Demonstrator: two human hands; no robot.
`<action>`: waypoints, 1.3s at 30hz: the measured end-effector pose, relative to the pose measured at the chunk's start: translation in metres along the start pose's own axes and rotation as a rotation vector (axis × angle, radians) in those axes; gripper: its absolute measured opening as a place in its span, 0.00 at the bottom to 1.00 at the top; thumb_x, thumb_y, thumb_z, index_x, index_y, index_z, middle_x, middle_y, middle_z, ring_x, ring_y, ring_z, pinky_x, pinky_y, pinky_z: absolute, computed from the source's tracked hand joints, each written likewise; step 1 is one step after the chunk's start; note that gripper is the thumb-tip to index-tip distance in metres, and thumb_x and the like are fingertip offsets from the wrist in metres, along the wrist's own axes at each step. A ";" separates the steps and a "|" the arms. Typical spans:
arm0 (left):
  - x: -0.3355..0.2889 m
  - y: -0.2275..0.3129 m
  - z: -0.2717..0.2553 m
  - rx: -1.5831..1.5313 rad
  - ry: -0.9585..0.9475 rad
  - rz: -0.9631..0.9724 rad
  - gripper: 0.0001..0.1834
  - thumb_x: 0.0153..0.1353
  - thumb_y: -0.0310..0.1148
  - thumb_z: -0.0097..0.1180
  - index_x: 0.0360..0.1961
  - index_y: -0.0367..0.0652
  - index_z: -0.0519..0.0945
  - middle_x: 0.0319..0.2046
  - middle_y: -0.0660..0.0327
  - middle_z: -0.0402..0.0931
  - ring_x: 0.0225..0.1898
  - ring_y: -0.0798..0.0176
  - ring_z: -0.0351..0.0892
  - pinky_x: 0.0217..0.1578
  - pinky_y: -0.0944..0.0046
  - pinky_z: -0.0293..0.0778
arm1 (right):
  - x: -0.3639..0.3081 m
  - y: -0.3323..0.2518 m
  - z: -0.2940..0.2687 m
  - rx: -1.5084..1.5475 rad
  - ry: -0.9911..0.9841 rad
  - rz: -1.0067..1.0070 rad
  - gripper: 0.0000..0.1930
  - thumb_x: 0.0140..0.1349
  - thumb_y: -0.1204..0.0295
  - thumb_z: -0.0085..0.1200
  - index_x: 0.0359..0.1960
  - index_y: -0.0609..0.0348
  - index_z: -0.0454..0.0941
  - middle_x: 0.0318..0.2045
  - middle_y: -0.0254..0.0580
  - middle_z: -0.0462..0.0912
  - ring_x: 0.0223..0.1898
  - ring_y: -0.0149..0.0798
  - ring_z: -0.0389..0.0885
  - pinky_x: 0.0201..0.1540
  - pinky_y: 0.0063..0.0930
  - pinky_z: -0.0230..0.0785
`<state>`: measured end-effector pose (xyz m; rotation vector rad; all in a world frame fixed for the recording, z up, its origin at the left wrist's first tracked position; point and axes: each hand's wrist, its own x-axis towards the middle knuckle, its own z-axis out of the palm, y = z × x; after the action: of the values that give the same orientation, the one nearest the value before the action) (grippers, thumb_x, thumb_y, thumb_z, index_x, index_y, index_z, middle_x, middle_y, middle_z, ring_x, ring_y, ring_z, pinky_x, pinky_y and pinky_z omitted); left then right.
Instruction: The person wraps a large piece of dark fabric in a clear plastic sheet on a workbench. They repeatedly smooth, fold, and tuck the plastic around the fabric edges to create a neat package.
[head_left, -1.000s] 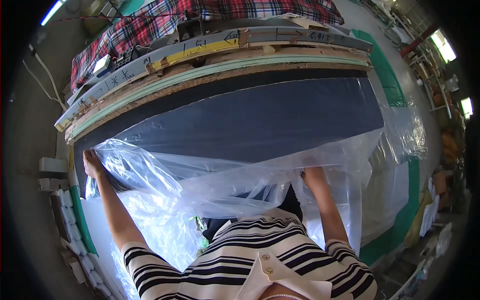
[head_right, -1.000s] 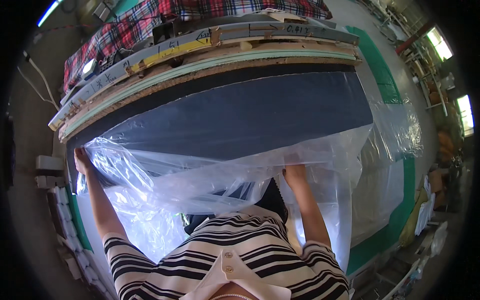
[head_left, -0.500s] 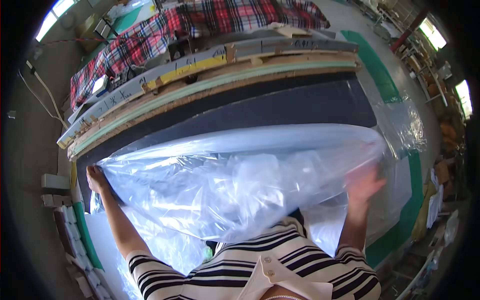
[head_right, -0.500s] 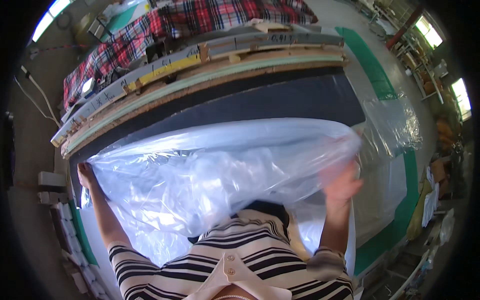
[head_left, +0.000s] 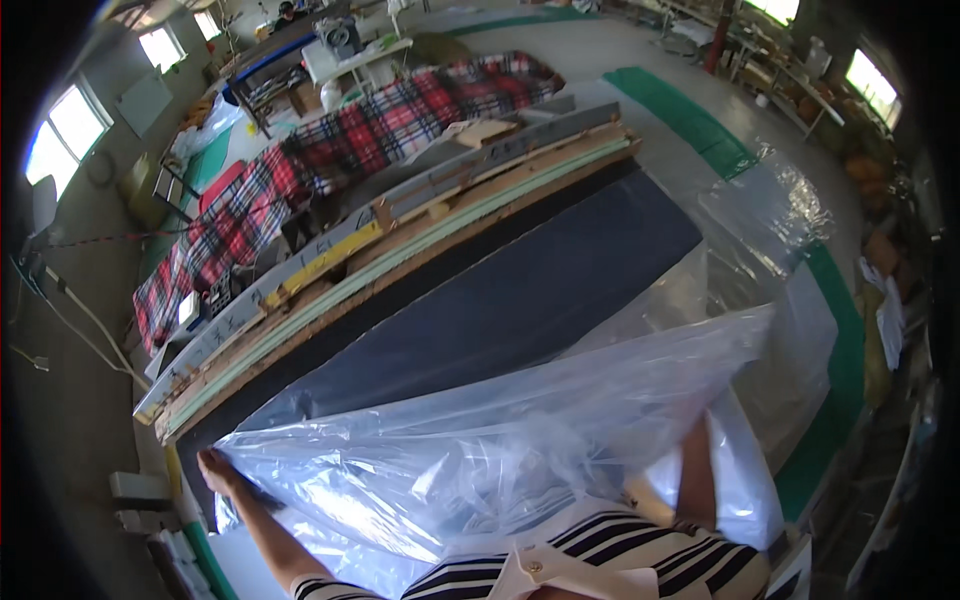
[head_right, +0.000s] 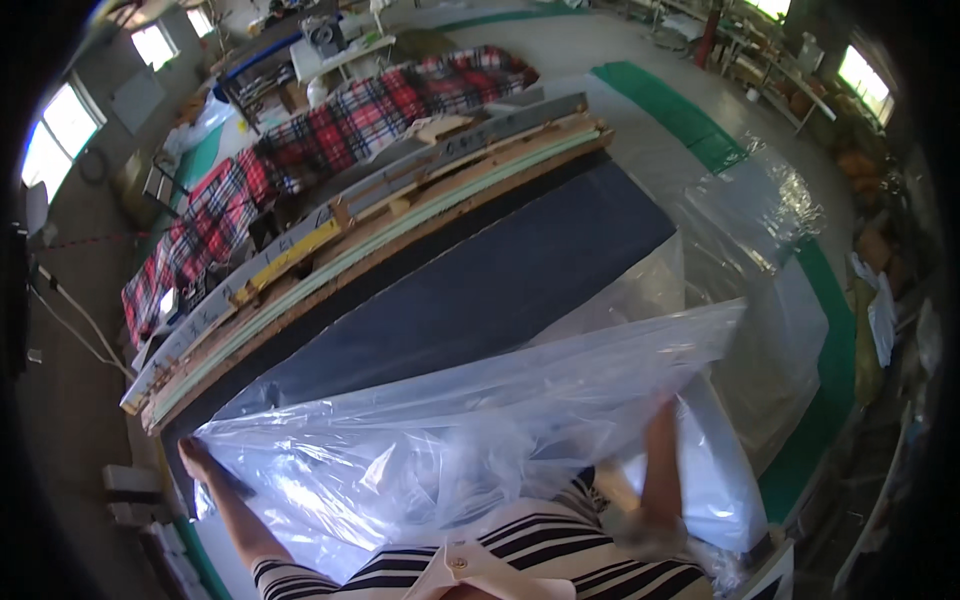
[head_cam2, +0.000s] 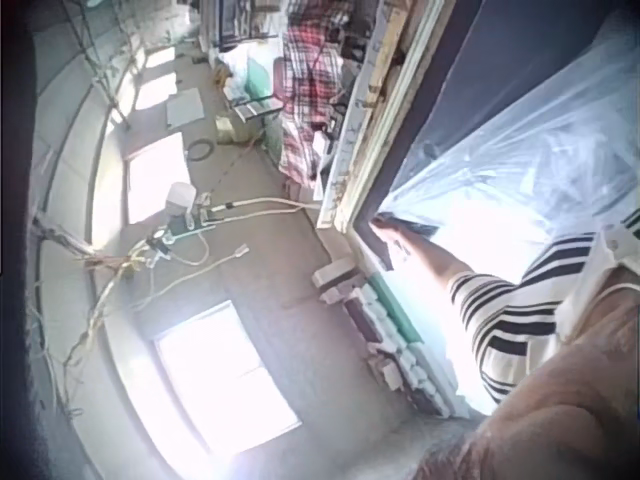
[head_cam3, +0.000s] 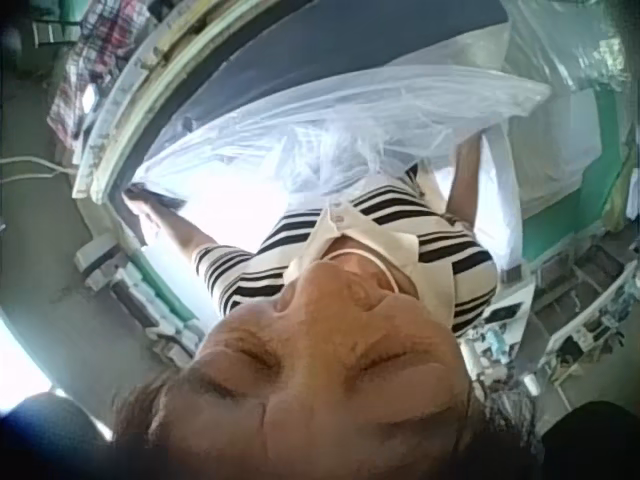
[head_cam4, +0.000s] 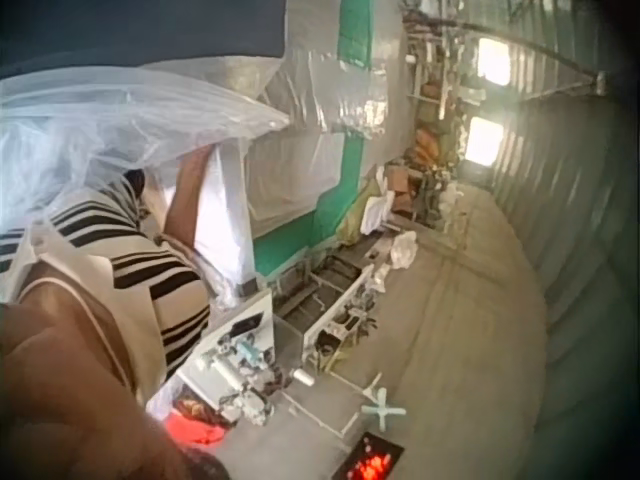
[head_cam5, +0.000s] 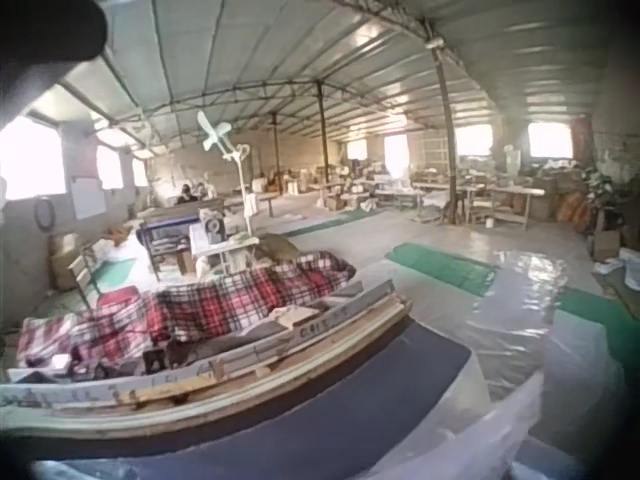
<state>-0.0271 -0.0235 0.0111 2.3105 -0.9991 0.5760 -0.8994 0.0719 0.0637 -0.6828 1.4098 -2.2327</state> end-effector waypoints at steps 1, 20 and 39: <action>-0.003 -0.006 0.003 -0.040 -0.039 -0.042 0.12 0.58 0.40 0.50 0.35 0.42 0.74 0.36 0.55 0.76 0.37 0.48 0.75 0.37 0.53 0.69 | -0.026 0.003 0.009 -0.042 -0.011 0.090 0.21 0.64 0.59 0.39 0.53 0.60 0.66 0.49 0.44 0.72 0.48 0.33 0.70 0.49 0.30 0.63; 0.003 -0.024 -0.009 0.146 0.020 -0.084 0.10 0.60 0.39 0.47 0.34 0.44 0.73 0.36 0.56 0.76 0.37 0.51 0.75 0.36 0.53 0.69 | 0.033 -0.040 -0.042 0.077 0.346 0.024 0.20 0.62 0.56 0.43 0.47 0.58 0.70 0.40 0.36 0.72 0.36 0.30 0.67 0.40 0.28 0.61; -0.046 -0.024 -0.056 -0.035 -0.153 0.091 0.15 0.65 0.39 0.40 0.35 0.35 0.68 0.32 0.48 0.70 0.33 0.49 0.70 0.37 0.54 0.64 | 0.245 0.055 0.096 -1.440 -0.491 -0.586 0.22 0.62 0.65 0.43 0.56 0.62 0.63 0.58 0.52 0.63 0.60 0.50 0.59 0.60 0.38 0.52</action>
<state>-0.0469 0.0496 0.0195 2.3156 -1.1810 0.4181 -1.0318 -0.1601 0.0944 -2.0649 2.5559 -0.7619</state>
